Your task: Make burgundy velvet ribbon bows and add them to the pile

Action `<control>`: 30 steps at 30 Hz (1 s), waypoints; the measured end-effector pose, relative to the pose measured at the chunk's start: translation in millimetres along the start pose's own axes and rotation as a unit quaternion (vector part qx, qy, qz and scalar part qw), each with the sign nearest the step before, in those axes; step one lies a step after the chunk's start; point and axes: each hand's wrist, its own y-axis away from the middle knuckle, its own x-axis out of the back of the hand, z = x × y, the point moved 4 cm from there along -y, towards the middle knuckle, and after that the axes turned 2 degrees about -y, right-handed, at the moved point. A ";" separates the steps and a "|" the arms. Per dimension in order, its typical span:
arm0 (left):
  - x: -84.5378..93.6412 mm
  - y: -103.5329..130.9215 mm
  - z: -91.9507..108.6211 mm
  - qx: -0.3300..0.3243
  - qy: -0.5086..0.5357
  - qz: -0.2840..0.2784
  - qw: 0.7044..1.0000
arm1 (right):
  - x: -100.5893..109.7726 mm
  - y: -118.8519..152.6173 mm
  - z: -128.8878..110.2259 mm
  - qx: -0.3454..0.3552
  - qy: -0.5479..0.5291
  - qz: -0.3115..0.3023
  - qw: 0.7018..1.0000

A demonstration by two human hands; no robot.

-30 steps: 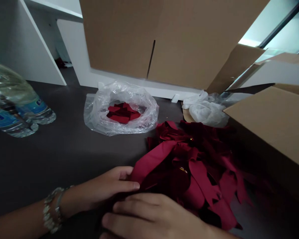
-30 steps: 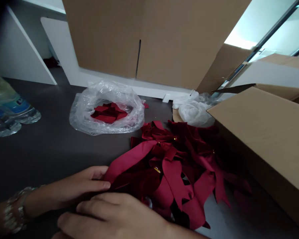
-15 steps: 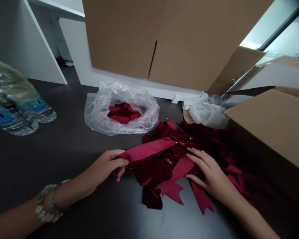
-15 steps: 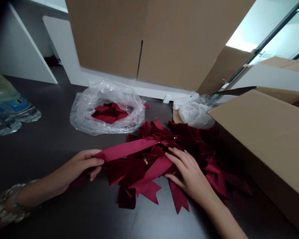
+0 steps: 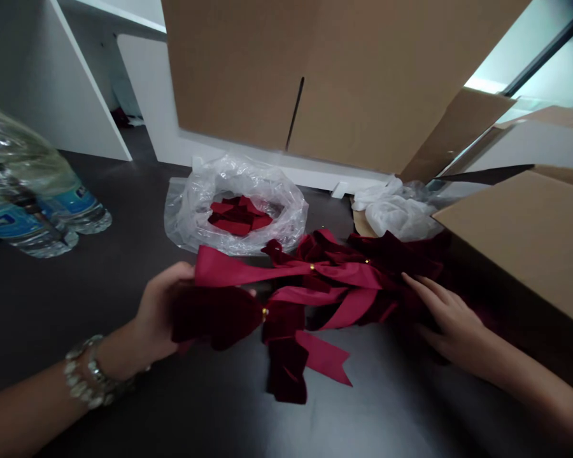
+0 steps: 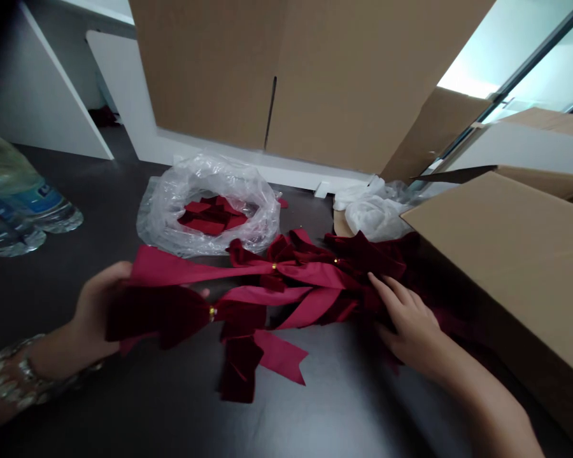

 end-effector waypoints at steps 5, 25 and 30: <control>-11.0 1.0 3.7 0.041 -0.026 -0.170 0.984 | 39.9 -33.2 -100.6 0.055 -0.099 0.055 0.992; 8.2 11.2 33.4 0.106 -0.437 -0.376 0.810 | -20.7 -83.8 -105.7 0.102 -0.238 -0.165 0.952; 12.9 -9.6 32.1 -0.021 -0.388 -0.215 0.896 | -17.9 -75.2 -41.0 0.150 -0.084 -0.139 0.975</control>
